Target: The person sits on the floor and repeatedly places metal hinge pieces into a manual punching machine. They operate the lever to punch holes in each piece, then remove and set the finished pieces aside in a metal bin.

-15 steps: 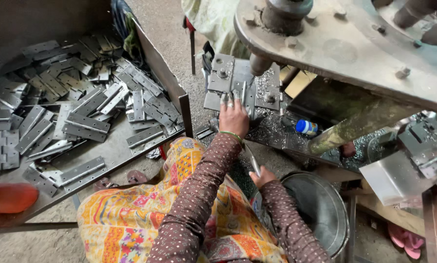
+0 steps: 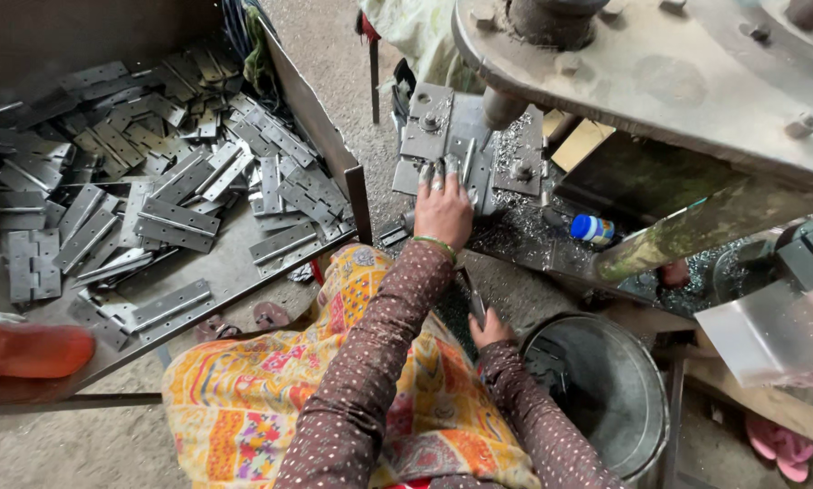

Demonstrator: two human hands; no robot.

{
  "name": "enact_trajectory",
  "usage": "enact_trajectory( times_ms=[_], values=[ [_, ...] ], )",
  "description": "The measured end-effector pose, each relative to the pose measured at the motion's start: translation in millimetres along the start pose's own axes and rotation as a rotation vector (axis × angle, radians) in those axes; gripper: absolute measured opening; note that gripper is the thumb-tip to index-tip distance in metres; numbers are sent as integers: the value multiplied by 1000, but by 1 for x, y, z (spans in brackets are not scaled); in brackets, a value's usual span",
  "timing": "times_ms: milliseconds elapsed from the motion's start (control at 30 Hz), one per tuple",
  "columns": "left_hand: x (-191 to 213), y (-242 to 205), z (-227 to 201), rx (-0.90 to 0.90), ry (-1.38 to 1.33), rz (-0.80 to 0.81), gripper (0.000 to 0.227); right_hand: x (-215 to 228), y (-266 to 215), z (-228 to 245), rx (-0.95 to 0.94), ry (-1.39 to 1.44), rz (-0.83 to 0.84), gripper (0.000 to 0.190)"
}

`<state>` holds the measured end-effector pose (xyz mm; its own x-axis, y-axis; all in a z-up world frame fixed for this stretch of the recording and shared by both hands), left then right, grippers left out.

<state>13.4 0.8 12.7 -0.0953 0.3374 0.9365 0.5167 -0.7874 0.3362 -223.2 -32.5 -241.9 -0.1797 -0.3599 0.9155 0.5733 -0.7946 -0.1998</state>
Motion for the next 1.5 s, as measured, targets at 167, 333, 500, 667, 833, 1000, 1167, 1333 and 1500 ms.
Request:
enact_trajectory(
  times_ms=[167,333,500,667,833,1000,1167,1333,1500],
  values=[
    [5,-15,2,-14,-28,72,30,31,4,-2,-99,87,262,50],
    [-29,12,0,14,59,162,32,73,9,-7,-57,-8,384,55],
    [-49,34,-2,26,153,108,39,21,-7,-3,-89,63,139,48],
    [-35,21,4,18,76,89,36,-22,-4,-9,-23,86,43,47],
    [-22,25,4,11,30,157,31,31,8,-1,-15,55,175,53],
    [-38,41,0,34,19,85,32,81,0,2,-89,9,389,52],
    [-42,59,1,27,-8,129,33,27,-4,3,-127,25,212,47],
    [-24,46,5,18,-58,142,32,-11,-5,-6,-14,29,60,48],
    [-20,55,10,23,-39,252,30,57,12,-3,-213,-10,466,58]
  ],
)
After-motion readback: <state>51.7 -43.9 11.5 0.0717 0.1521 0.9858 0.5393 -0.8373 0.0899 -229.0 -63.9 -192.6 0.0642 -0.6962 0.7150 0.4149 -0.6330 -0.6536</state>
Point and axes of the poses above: each hand's wrist, its own y-axis towards the middle knuckle, its own x-axis out of the back of the hand, z = x × y, the point moved 1 cm from there along y, towards the middle knuckle, and after that the axes turned 1 degree about z, right-handed, at the moved point
